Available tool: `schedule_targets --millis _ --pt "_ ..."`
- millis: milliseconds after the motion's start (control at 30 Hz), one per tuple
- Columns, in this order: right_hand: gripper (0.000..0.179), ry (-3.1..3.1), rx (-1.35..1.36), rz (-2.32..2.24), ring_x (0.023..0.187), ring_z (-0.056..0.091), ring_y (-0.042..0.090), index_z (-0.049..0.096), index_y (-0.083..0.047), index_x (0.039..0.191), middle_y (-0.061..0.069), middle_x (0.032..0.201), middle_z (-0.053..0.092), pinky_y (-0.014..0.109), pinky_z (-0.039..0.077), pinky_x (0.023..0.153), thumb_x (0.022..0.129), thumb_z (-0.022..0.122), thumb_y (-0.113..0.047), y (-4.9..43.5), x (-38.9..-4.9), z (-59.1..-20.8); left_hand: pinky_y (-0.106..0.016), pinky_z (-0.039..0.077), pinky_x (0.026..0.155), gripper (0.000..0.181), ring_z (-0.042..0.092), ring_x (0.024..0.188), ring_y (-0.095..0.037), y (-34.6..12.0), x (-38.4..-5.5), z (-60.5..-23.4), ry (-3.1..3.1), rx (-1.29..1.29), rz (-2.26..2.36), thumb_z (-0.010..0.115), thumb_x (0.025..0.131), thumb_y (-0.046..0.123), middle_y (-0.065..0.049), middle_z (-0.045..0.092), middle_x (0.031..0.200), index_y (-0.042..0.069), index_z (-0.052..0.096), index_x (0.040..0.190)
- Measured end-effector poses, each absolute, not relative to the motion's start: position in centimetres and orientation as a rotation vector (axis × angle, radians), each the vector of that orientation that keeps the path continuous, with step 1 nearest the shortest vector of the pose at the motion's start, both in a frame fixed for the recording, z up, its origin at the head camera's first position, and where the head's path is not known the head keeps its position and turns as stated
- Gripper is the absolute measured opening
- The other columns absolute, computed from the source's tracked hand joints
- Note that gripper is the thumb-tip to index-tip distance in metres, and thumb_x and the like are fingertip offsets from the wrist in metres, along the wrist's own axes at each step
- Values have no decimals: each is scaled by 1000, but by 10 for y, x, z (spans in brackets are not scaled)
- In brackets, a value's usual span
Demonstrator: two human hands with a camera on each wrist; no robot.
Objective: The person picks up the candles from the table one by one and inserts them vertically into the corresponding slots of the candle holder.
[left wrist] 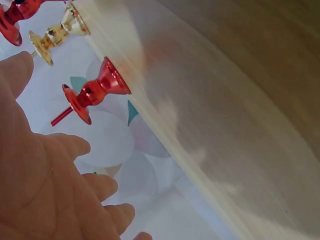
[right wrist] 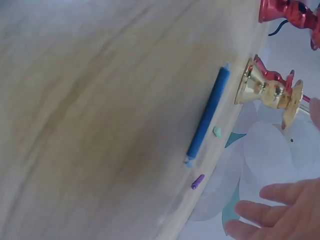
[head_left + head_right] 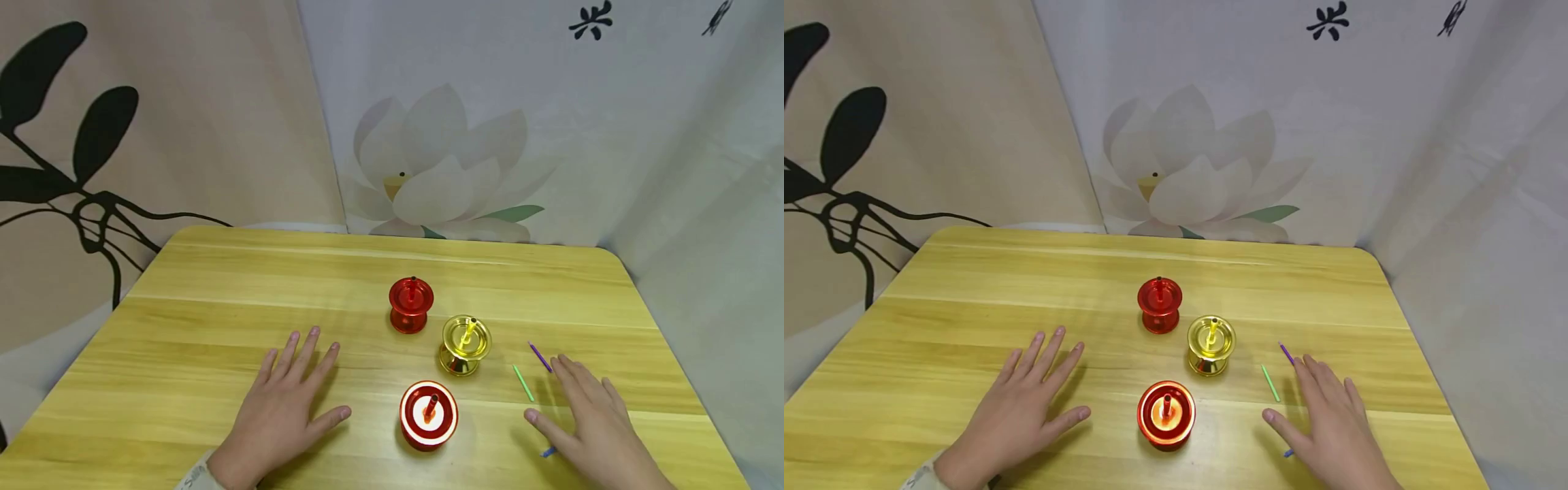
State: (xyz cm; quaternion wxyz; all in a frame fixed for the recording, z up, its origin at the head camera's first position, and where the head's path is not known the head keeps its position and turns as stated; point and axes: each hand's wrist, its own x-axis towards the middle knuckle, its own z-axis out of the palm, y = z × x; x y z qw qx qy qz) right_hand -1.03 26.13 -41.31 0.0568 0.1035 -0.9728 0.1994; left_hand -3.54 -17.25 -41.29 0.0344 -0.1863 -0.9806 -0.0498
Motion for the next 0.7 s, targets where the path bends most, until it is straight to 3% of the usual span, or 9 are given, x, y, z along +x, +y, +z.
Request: schedule_targets --millis 200,333,533,700 --pt "79 -2912 294 586 125 47 51 48 8 141 30 139 51 68 32 101 88 76 -44 260 -17 -411 -56 29 117 99 18 151 -38 -174 -38 -412 -3029 -561 -240 55 90 71 -18 14 165 5 28 158" --pt "68 -2906 295 558 119 54 49 57 7 132 28 130 59 68 40 92 87 79 -38 260 -23 -411 -51 31 117 105 21 150 -38 -175 -39 -410 -3047 -531 -311 58 90 70 -22 19 163 -7 27 154" --pt "52 -2871 319 523 104 63 45 67 5 120 22 114 67 66 47 82 83 82 -28 262 -36 -413 -51 31 116 106 21 150 -38 -175 -43 -411 -3076 -504 -406 58 90 69 -24 19 163 -8 25 154" --pt "40 -2892 322 550 98 66 41 70 5 113 17 106 70 60 53 81 86 80 -23 264 -43 -411 -53 29 116 105 19 150 -37 -175 -47 -413 -3099 -472 -574 59 91 67 -22 17 163 -8 23 155"
